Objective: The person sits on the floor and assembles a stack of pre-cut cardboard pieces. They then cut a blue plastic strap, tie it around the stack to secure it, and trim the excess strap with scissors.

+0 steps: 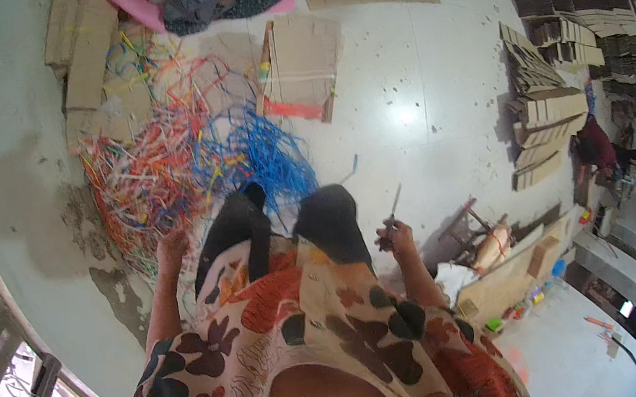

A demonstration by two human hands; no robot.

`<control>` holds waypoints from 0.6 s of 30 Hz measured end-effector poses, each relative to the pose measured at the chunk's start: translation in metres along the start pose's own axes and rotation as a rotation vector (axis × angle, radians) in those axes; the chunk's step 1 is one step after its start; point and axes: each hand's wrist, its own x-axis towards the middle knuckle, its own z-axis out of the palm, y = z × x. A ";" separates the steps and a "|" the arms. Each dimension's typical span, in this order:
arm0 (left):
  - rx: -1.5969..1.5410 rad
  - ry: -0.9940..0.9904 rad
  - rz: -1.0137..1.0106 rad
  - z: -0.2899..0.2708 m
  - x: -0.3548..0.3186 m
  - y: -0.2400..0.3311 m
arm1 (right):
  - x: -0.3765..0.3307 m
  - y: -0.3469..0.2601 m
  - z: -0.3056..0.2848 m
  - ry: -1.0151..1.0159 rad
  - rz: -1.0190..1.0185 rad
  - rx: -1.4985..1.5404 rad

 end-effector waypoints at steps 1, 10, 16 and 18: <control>-0.246 0.042 -0.063 0.003 0.006 0.024 | 0.000 -0.008 0.000 0.066 0.048 0.003; 0.470 -0.464 0.294 0.151 0.048 0.189 | 0.120 -0.032 -0.077 -0.022 0.104 0.237; 0.127 -0.660 0.553 0.244 0.060 0.260 | 0.152 -0.100 -0.135 -0.048 0.039 0.427; 0.872 -0.630 1.005 0.272 0.063 0.360 | 0.146 -0.120 -0.149 -0.051 0.021 0.426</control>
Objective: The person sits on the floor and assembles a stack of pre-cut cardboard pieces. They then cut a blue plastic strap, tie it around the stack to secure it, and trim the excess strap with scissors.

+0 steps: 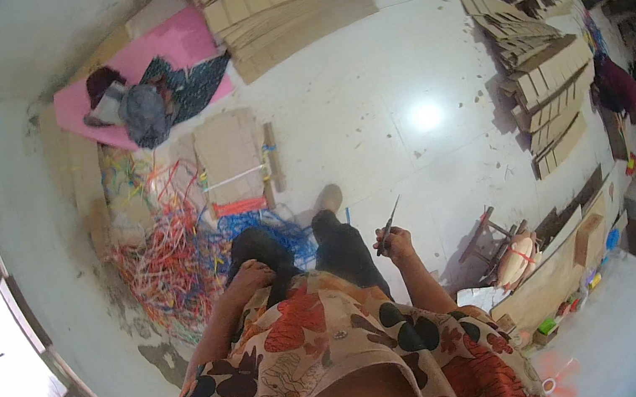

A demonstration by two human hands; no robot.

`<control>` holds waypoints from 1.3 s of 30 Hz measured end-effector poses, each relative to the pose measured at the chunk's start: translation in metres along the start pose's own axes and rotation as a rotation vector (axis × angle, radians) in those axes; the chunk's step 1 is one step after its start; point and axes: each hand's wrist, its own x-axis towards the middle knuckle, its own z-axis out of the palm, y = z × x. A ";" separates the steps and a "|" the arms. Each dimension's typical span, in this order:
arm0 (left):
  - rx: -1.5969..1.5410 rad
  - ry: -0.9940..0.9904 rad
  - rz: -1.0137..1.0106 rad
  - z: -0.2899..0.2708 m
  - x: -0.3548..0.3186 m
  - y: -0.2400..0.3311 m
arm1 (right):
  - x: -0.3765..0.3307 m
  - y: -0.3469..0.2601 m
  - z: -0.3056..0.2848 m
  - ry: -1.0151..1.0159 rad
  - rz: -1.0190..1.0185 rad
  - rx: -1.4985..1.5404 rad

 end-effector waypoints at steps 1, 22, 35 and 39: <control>-0.037 0.028 0.048 -0.001 0.019 0.004 | 0.001 -0.007 -0.004 -0.025 -0.007 0.047; -0.019 -0.719 0.158 -0.234 0.326 -0.055 | 0.034 -0.001 0.023 0.614 -0.138 1.030; 0.548 -0.998 0.206 -0.258 0.455 -0.136 | 0.225 0.048 0.085 0.827 0.071 1.013; 0.613 -1.079 0.467 -0.216 0.501 -0.167 | 0.316 0.102 0.062 0.895 0.122 0.874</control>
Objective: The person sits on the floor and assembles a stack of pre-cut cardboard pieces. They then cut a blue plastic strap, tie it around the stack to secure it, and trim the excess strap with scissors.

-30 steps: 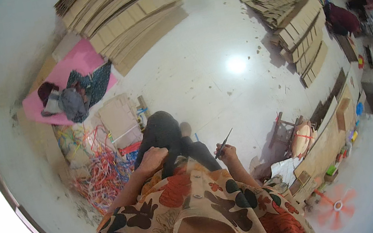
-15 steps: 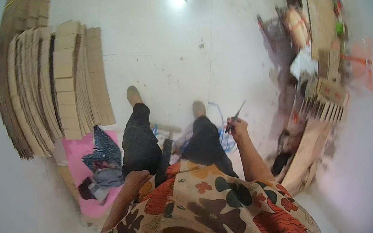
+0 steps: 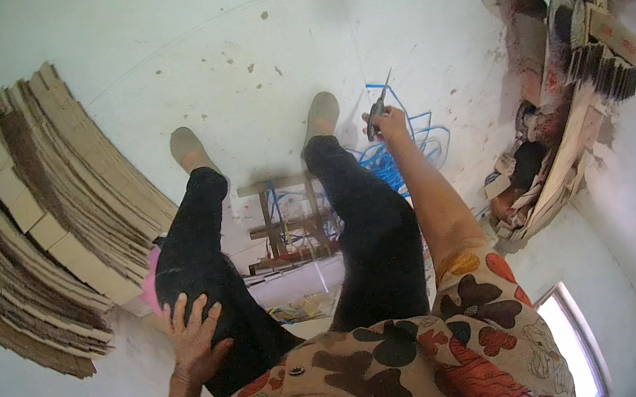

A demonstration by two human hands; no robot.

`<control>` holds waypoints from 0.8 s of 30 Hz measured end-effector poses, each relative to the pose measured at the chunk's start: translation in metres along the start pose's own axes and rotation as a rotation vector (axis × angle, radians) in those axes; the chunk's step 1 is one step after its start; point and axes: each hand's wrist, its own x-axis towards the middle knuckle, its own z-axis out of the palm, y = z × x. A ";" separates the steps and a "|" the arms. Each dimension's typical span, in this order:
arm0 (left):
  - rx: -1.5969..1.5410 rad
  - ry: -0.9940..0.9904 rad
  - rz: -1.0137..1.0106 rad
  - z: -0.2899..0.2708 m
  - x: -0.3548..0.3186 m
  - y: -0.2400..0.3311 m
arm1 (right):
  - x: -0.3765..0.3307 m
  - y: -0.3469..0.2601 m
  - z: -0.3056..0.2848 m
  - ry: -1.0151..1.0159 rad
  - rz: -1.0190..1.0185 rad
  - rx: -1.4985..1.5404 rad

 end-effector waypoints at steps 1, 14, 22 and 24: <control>0.023 -0.018 0.066 -0.002 0.015 -0.014 | 0.025 0.025 -0.001 0.020 -0.016 -0.015; 0.482 -0.013 0.499 -0.009 0.074 -0.080 | 0.152 0.122 -0.108 0.207 -0.058 -0.717; 0.639 0.405 0.406 0.064 0.040 -0.080 | 0.087 0.190 -0.066 0.379 -0.158 -0.605; 0.631 0.512 0.346 0.082 0.033 -0.068 | 0.083 0.230 -0.061 0.328 -0.188 -0.691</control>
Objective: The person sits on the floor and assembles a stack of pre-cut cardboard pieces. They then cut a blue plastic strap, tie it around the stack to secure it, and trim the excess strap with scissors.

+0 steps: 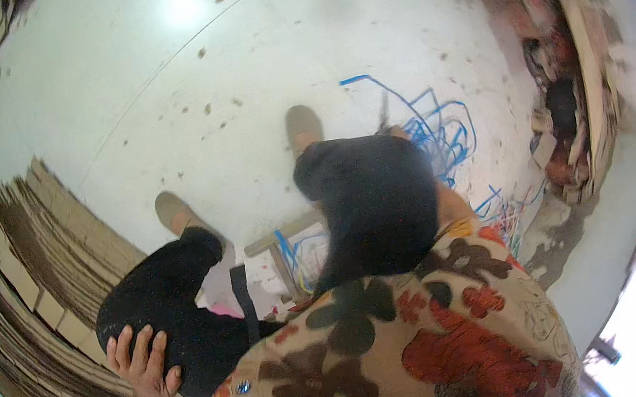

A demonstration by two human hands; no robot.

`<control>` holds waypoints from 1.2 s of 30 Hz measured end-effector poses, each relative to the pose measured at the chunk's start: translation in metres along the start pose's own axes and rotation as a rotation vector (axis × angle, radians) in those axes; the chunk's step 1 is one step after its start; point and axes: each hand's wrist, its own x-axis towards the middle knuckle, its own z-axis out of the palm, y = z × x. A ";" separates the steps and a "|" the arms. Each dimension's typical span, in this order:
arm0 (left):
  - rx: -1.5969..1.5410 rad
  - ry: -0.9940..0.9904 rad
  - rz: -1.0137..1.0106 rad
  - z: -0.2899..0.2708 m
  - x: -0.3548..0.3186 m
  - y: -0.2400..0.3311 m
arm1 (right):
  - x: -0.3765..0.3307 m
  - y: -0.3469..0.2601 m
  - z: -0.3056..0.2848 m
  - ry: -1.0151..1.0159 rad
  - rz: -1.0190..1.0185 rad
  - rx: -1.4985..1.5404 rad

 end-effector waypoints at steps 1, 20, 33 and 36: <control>-0.031 0.041 0.031 0.013 0.008 -0.007 | 0.026 0.082 0.057 0.027 0.043 -0.008; 0.202 0.070 -0.115 -0.001 0.021 0.069 | -0.094 0.035 -0.013 0.240 0.208 0.301; 0.160 0.059 -0.205 -0.002 0.025 0.065 | 0.024 0.160 -0.010 0.110 0.369 0.377; 0.164 0.045 -0.237 -0.003 0.023 0.062 | 0.043 0.174 0.007 0.149 0.385 0.488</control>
